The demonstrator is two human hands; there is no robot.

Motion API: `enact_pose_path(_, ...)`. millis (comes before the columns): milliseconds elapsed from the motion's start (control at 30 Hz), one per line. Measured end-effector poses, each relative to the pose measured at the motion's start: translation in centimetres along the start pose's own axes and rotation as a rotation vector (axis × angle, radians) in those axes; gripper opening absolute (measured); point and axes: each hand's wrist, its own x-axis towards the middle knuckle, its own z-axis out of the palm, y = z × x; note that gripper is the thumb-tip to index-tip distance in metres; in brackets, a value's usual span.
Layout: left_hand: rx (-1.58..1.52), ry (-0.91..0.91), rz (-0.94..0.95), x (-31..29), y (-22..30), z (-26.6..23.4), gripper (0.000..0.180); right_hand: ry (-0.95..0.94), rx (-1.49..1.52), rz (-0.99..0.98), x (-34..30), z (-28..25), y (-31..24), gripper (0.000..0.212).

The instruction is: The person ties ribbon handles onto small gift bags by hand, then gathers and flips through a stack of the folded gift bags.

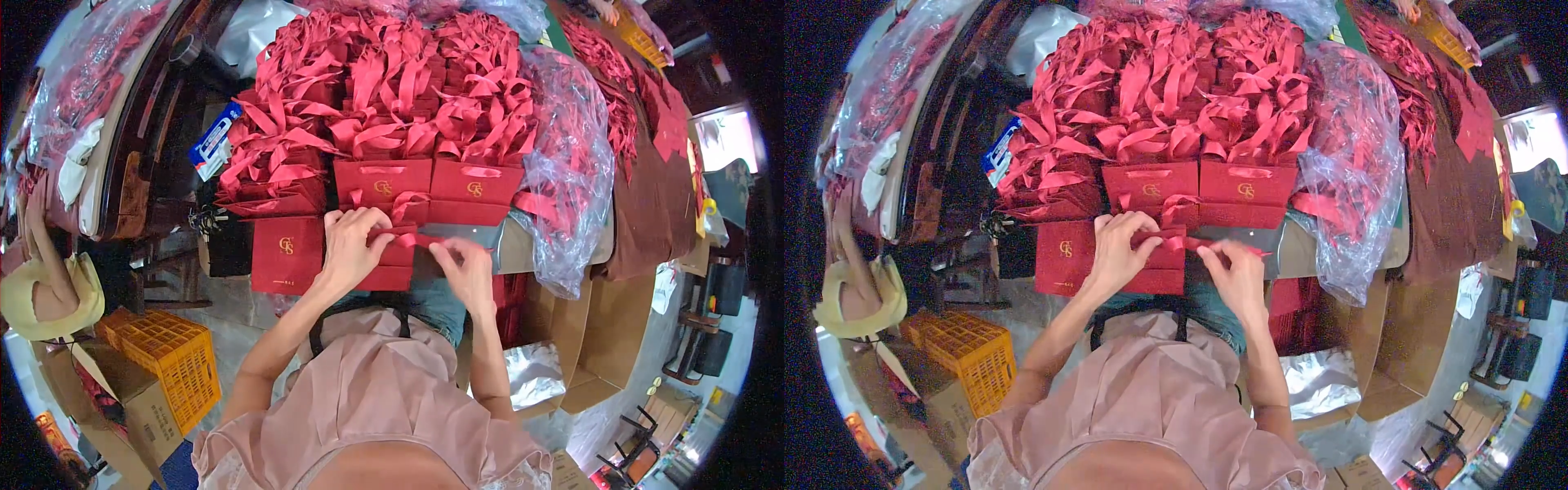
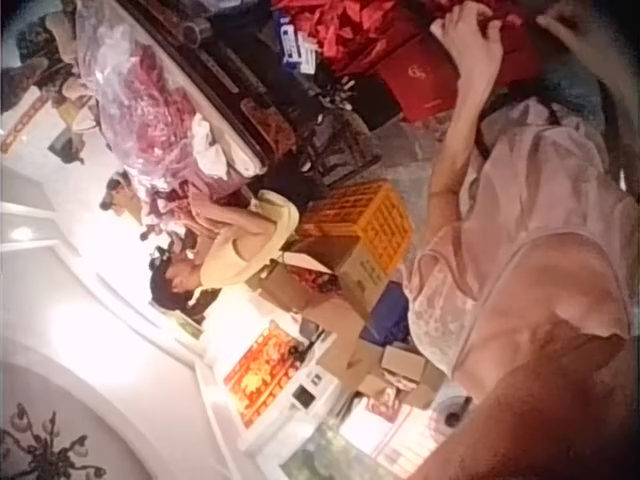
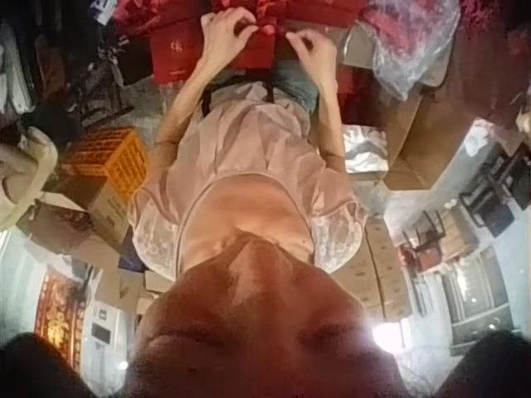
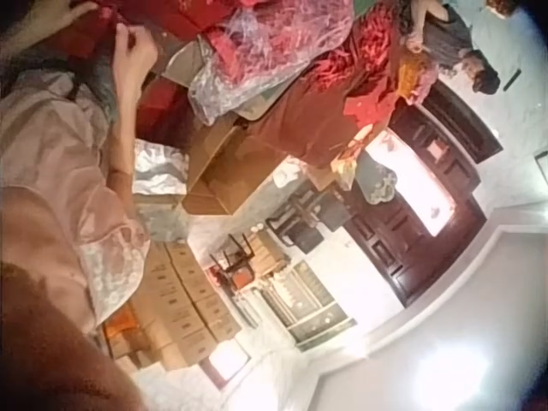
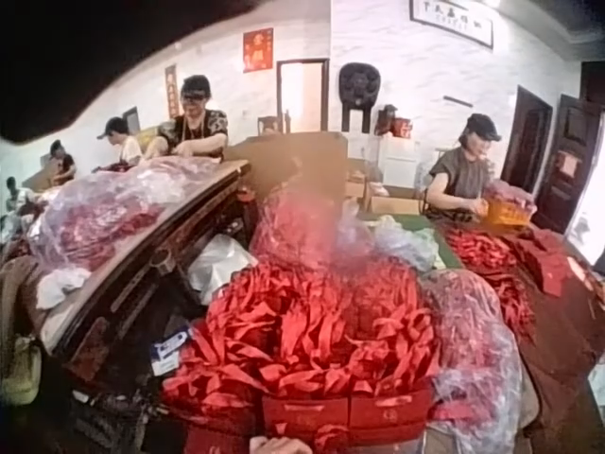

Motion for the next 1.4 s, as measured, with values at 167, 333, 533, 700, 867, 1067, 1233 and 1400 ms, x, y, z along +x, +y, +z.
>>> enact_pose_path(167, -0.039, 0.041, -0.009, 0.0, -0.1, -0.1, 0.017, -0.201, 0.524, 0.370, -1.6, 1.7, 2.0, 0.040)
enact_pose_path(333, -0.063, -0.017, -0.004, -0.3, 0.2, -0.8, 0.017, -0.183, 1.157, 0.677, -0.1, 3.3, 3.8, 0.025)
enact_pose_path(533, -0.039, -0.007, 0.020, -0.3, -0.4, 0.3, 0.018, 0.256, 1.290, 0.345, 0.2, 2.2, 1.1, 0.016)
enact_pose_path(700, 0.051, 0.119, 0.106, 0.6, 0.0, 2.3, 0.017, 0.269, 0.950, -0.097, -1.2, 1.2, -1.2, 0.002)
enact_pose_path(867, 0.034, 0.209, 0.212, 1.0, -0.6, 4.3, 0.027, 0.237, 0.324, -0.176, -1.1, 4.7, -2.1, 0.010)
enact_pose_path(1067, 0.155, 0.159, 0.184, -1.3, -0.9, 2.1, 0.030, 0.189, -0.176, -0.355, -0.4, 6.4, -0.5, 0.024)
enact_pose_path(1233, 0.077, 0.061, 0.061, -2.1, 0.0, 1.8, 0.017, 0.148, -0.252, -0.469, 0.3, 6.6, 1.0, 0.025)
enact_pose_path(1400, -0.014, 0.003, -0.018, -2.1, -1.1, 3.0, 0.014, 0.075, -0.193, -0.528, 0.6, 6.3, 1.7, 0.020)
